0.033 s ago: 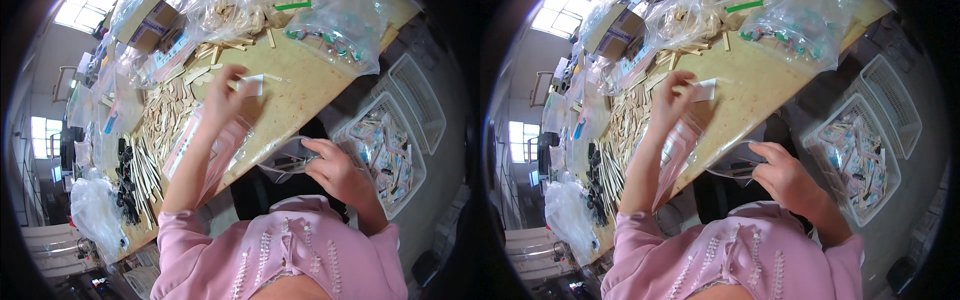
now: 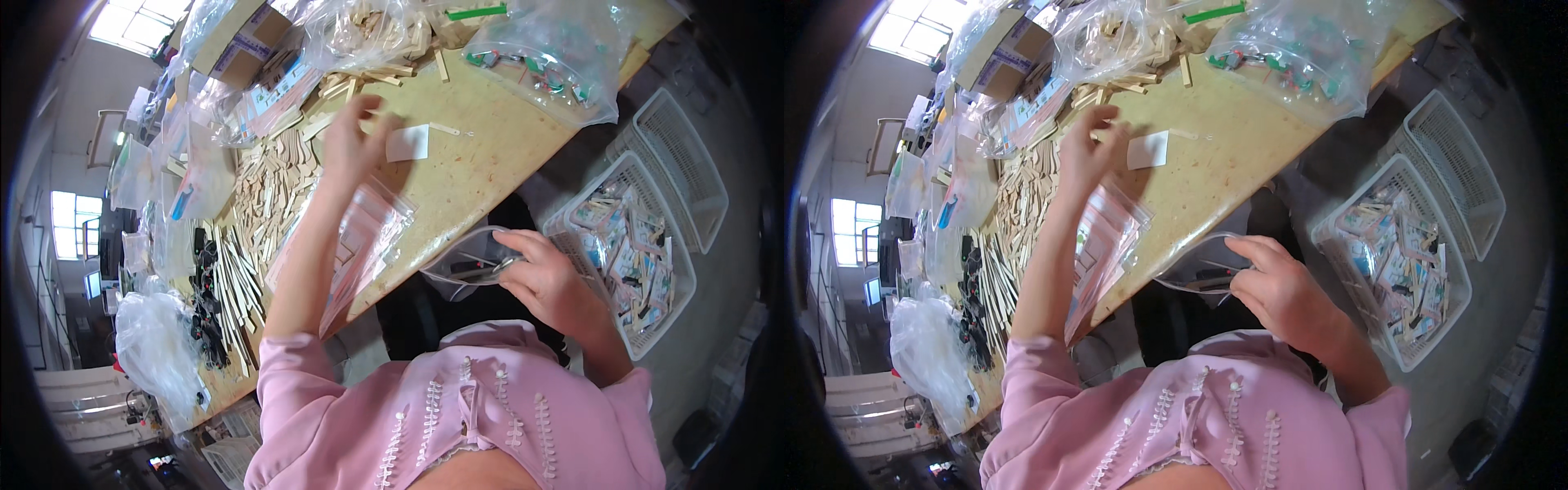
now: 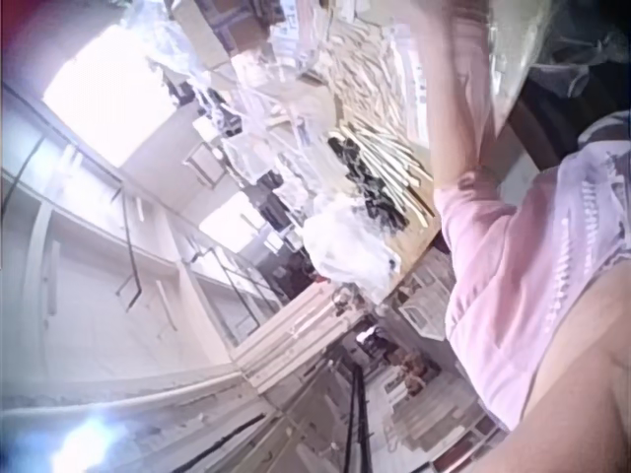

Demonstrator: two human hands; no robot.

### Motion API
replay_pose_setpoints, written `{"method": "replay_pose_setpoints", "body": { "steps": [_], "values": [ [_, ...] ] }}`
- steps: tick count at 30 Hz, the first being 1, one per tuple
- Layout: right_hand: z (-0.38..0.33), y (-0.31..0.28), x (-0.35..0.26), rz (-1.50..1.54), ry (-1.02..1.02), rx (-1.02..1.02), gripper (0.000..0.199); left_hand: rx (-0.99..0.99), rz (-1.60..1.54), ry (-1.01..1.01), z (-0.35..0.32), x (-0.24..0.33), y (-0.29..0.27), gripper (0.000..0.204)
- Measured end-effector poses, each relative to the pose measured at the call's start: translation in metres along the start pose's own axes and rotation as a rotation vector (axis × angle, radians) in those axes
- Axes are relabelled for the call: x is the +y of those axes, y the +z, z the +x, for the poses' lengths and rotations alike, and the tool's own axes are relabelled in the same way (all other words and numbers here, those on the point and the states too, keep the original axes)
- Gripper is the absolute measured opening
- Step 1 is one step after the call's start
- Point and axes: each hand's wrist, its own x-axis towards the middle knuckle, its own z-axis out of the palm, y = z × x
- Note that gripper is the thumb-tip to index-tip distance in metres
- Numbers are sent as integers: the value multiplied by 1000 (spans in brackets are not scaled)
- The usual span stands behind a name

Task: The person assembles small craft kits by picking wooden sticks and small black electronic components from a table and placing them into clear plastic bags. The person repeatedly opens bags, adds items, and closes them, organizing the components for packaging.

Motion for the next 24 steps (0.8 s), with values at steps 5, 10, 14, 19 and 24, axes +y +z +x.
{"method": "replay_pose_setpoints", "body": {
  "steps": [5, 10, 14, 19, 24],
  "values": [
    [-8, 1, -2, -3, 69, -23, 7, 107, 458, -77, 66, -111, -5, 35],
    [-15, -4, 8, -33, 87, 29, 9, 30, 403, -90, 50, -73, -23, 27],
    [-12, -6, 16, -67, 64, 60, 9, -141, -114, -32, -13, -3, -40, 20],
    [4, -3, 12, -24, 41, -20, 12, -432, -29, 332, -92, 86, -46, 23],
    [7, 0, 17, 9, -3, -45, 12, -301, 73, 478, -82, 105, -20, 21]
  ]
}}
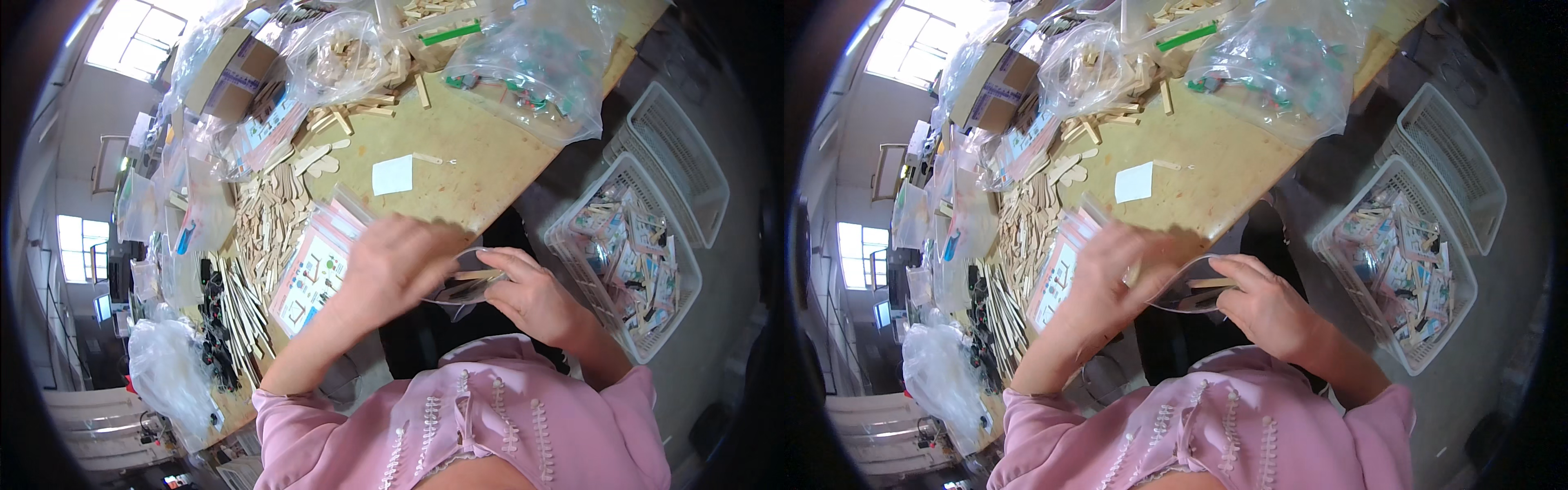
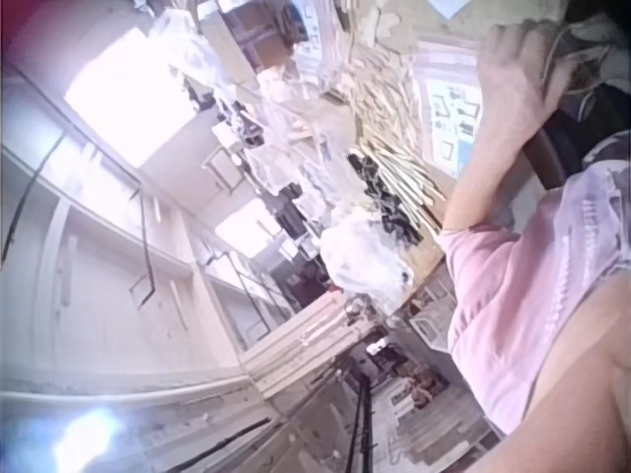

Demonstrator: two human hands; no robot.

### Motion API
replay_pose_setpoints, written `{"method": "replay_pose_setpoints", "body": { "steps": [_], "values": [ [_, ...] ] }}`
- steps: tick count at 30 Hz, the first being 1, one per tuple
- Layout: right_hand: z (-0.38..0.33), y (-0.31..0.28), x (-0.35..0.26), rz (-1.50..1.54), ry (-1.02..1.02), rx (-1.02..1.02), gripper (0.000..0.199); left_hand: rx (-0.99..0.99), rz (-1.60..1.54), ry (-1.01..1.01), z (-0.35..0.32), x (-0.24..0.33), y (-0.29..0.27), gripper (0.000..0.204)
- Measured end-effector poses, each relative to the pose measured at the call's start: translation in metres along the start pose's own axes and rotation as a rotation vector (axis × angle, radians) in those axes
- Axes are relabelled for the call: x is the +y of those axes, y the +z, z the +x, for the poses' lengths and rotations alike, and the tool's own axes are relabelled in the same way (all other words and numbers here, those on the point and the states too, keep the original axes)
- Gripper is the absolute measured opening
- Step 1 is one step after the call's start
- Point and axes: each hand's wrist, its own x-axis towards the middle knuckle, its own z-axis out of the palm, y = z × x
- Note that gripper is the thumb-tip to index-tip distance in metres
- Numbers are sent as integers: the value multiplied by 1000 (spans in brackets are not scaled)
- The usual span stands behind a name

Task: The person assembles small craft kits by picking wooden sticks and small black electronic components from a table and placing them into clear plastic bags. The person repeatedly opens bags, adds items, and closes them, organizing the components for packaging.

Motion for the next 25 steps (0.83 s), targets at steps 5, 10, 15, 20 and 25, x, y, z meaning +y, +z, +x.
{"method": "replay_pose_setpoints", "body": {
  "steps": [5, 10, 15, 20, 25],
  "values": [
    [-16, -5, 9, -2, 47, 1, 9, 342, 117, -189, 67, -111, -33, 13],
    [-24, -9, 15, 3, 48, 27, 8, 316, -46, -380, 156, -256, -44, 20],
    [-21, -21, 20, 53, 80, 45, 5, 236, 94, -666, 227, -331, 3, 32],
    [-17, -25, 31, 102, 75, 66, 6, 250, 198, -629, 228, -405, 25, 36],
    [-11, -32, 45, 122, 65, 68, 6, -113, 346, -622, 227, -342, -25, 41]
  ]
}}
